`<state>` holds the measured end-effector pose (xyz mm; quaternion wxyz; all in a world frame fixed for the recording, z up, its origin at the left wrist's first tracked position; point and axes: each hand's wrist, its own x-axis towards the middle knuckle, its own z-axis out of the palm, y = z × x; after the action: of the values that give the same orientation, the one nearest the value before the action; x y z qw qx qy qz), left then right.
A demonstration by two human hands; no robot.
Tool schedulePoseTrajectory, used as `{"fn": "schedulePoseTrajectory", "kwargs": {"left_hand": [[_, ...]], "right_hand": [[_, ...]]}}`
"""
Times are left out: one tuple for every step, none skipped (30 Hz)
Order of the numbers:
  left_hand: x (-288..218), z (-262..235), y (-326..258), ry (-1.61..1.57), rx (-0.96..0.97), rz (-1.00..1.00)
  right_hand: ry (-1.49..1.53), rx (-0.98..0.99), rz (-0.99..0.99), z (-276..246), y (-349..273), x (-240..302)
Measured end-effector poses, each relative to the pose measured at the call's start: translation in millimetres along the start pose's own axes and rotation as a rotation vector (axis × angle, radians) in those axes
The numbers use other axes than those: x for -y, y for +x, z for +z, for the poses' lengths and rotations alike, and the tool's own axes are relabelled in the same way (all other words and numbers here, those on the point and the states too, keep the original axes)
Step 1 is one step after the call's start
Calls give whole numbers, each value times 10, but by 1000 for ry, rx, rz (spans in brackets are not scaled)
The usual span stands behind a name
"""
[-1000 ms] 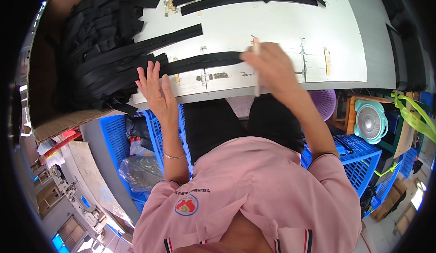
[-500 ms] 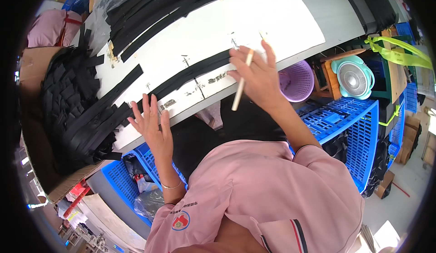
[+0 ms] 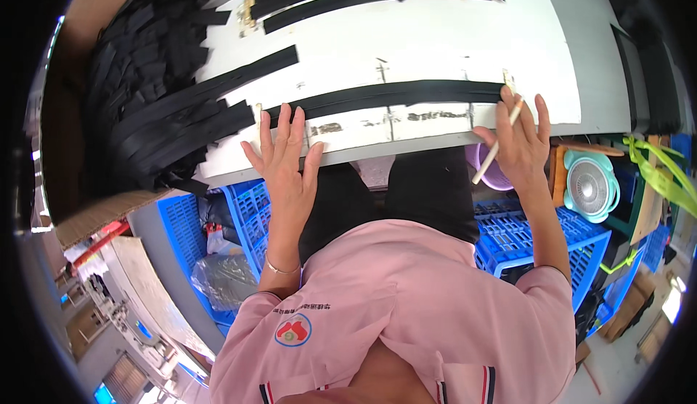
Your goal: Marking and preparing zipper components on a template at a manufacturing station.
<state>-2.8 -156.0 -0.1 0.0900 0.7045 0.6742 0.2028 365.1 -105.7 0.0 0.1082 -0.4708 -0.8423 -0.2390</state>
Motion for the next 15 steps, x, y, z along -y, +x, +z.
{"fn": "schedulePoseTrajectory", "kwargs": {"left_hand": [[24,1,-10,7,-23,-19],[57,-1,-13,8,-30,-32],[89,-1,-13,-11,-33,-31],[117,-5,-23,-29,-35,-32],[129,-1,-28,-29,-39,-42],[131,9,-29,-29,-54,-26],[138,19,-23,-33,-68,-8],[147,23,-26,-33,-73,-19],[157,22,-28,-31,-81,-9],[157,24,-27,-37,-86,5],[161,33,-32,-44,-89,0],[161,47,-23,-50,-95,4],[168,45,-19,-50,-105,4],[176,56,-17,-52,-107,3],[184,69,-20,-47,-107,8]], "right_hand": [[19,3,10,19,-11,-17],[36,7,21,30,-10,-21],[37,4,9,29,-5,-7],[69,13,71,15,7,20],[99,24,135,3,23,39],[100,23,125,-9,58,71],[154,-35,210,-39,120,119],[215,-94,295,-56,201,182],[294,-146,364,-87,326,284],[289,-142,355,-142,456,418],[602,-168,529,-186,586,574],[912,-193,704,-218,696,710],[1103,-125,707,-220,808,820],[1292,-55,710,-208,908,926],[1371,-21,684,-207,1027,1066]]}}
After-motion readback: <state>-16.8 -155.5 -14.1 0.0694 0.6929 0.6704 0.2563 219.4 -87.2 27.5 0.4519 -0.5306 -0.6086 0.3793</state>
